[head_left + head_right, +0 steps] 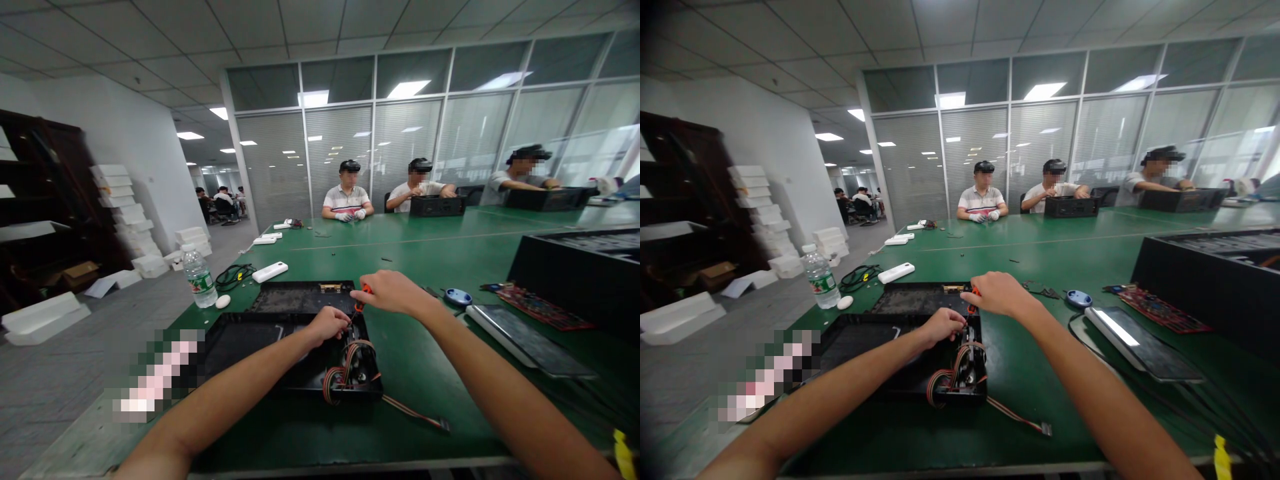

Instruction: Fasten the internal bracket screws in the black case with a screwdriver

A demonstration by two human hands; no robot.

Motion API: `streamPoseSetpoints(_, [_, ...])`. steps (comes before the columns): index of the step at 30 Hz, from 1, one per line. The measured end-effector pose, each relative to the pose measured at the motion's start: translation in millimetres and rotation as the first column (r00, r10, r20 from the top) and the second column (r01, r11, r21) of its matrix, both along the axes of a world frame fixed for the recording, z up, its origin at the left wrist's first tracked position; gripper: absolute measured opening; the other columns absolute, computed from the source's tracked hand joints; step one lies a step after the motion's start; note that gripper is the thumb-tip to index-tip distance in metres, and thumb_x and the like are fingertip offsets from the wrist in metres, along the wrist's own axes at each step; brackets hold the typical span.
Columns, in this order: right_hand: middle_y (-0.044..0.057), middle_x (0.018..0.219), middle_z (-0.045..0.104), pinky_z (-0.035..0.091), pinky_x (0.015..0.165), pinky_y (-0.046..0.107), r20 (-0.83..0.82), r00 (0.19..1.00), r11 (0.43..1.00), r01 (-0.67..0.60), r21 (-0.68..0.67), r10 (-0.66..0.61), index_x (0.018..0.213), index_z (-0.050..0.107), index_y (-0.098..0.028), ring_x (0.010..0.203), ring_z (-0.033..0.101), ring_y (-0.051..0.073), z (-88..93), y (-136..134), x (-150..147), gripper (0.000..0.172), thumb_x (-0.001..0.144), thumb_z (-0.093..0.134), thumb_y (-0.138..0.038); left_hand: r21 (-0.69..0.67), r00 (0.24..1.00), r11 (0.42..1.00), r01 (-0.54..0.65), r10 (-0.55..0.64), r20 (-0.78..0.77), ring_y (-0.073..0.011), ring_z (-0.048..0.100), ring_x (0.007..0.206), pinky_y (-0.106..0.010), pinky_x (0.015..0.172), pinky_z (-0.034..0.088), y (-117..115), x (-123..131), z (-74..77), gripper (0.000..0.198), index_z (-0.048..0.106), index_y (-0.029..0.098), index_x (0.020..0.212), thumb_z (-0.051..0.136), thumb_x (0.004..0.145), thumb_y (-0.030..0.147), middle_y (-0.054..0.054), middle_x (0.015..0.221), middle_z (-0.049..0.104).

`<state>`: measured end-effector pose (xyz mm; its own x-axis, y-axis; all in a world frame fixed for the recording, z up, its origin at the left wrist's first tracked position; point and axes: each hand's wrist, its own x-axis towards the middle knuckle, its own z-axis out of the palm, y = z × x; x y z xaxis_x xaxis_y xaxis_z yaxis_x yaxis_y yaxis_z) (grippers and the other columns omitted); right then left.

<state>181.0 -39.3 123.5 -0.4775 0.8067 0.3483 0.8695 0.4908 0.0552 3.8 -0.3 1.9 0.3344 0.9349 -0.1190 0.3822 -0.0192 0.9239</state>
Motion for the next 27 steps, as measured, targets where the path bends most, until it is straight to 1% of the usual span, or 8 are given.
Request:
streamPoseSetpoints(2, [0.009,0.069,0.065,0.034,0.056,0.028,-0.021,1.000,1.000,0.003,0.014,-0.003,0.079,0.063,-0.019,0.065,0.060,0.022,0.6,-3,-3,0.039,0.083,0.044,-0.053,0.002,1.000,1.000,0.000,0.000,-0.004,-0.0042,0.042,0.037,-0.016,0.040,0.035,-1,-1,0.7,0.018,0.065,0.007,0.078,0.050,0.069,0.002,0.002,0.053,0.056])
streamPoseSetpoints(6, [0.004,0.073,0.067,0.035,0.057,0.026,-0.114,0.981,0.986,-0.161,-0.039,0.156,0.082,0.066,-0.025,0.066,0.060,0.019,0.3,-10,-6,0.027,0.080,0.052,-0.048,0.011,1.000,1.000,0.000,0.000,-0.006,-0.0037,0.043,0.037,-0.015,0.039,0.034,-2,-4,1.6,0.019,0.065,0.007,0.079,0.049,0.071,0.004,0.001,0.058,0.059])
streamPoseSetpoints(11, [0.004,0.060,0.064,0.032,0.051,0.026,-0.233,0.971,0.997,-0.071,-0.043,0.059,0.067,0.068,-0.023,0.055,0.056,0.017,-1.3,-8,13,0.035,0.080,0.049,-0.049,0.016,1.000,1.000,0.014,-0.014,0.009,-0.0033,0.043,0.038,-0.015,0.039,0.033,1,-15,-0.1,0.016,0.065,0.008,0.081,0.052,0.072,0.008,-0.001,0.061,0.061])
streamPoseSetpoints(15, [0.001,0.054,0.059,0.033,0.047,0.024,-0.474,0.880,0.982,-0.071,-0.178,-0.022,0.067,0.064,-0.019,0.047,0.051,0.013,-14.7,9,45,0.043,0.083,0.042,-0.052,0.030,0.998,0.999,0.039,-0.040,0.054,-0.0041,0.044,0.040,-0.016,0.042,0.036,2,-20,-3.9,0.013,0.065,0.007,0.080,0.058,0.071,0.014,-0.001,0.062,0.060])
streamPoseSetpoints(18, [-0.001,0.054,0.055,0.033,0.042,0.022,-0.690,0.716,0.951,-0.127,-0.280,-0.108,0.075,0.062,-0.016,0.042,0.045,0.010,-36.2,25,66,0.044,0.081,0.044,-0.055,0.083,0.998,0.995,0.054,-0.056,0.022,-0.0046,0.044,0.042,-0.016,0.043,0.036,0,-20,-1.0,0.012,0.064,0.007,0.075,0.060,0.070,0.017,-0.001,0.061,0.058])
streamPoseSetpoints(21, [-0.001,0.057,0.053,0.033,0.039,0.021,-0.904,0.400,0.934,-0.241,-0.264,-0.152,0.085,0.059,-0.015,0.041,0.042,0.009,-57.3,38,77,0.041,0.079,0.049,-0.054,0.239,0.992,0.967,0.087,-0.062,-0.113,-0.0070,0.047,0.045,-0.018,0.046,0.038,-1,-20,13.8,0.015,0.065,0.008,0.077,0.055,0.073,0.019,-0.001,0.061,0.058])
streamPoseSetpoints(24, [0.001,0.068,0.057,0.033,0.037,0.020,-0.976,0.111,0.916,-0.339,-0.216,-0.189,0.089,0.055,-0.018,0.046,0.045,0.009,-69.2,44,77,0.035,0.079,0.051,-0.050,0.489,0.938,0.839,0.239,-0.068,-0.340,-0.0106,0.054,0.057,-0.020,0.058,0.041,-3,-32,35.6,0.013,0.066,0.012,0.077,0.054,0.073,0.017,-0.002,0.066,0.061])
streamPoseSetpoints(27, [0.005,0.082,0.059,0.039,0.042,0.021,-0.966,0.062,0.841,-0.479,-0.250,-0.251,0.095,0.053,-0.020,0.054,0.050,0.011,-73.9,38,64,0.028,0.079,0.053,-0.043,0.531,0.786,0.713,0.459,-0.047,-0.617,-0.0141,0.056,0.067,-0.022,0.068,0.041,-6,-56,50.3,0.012,0.066,0.016,0.070,0.054,0.069,0.012,-0.002,0.068,0.062])
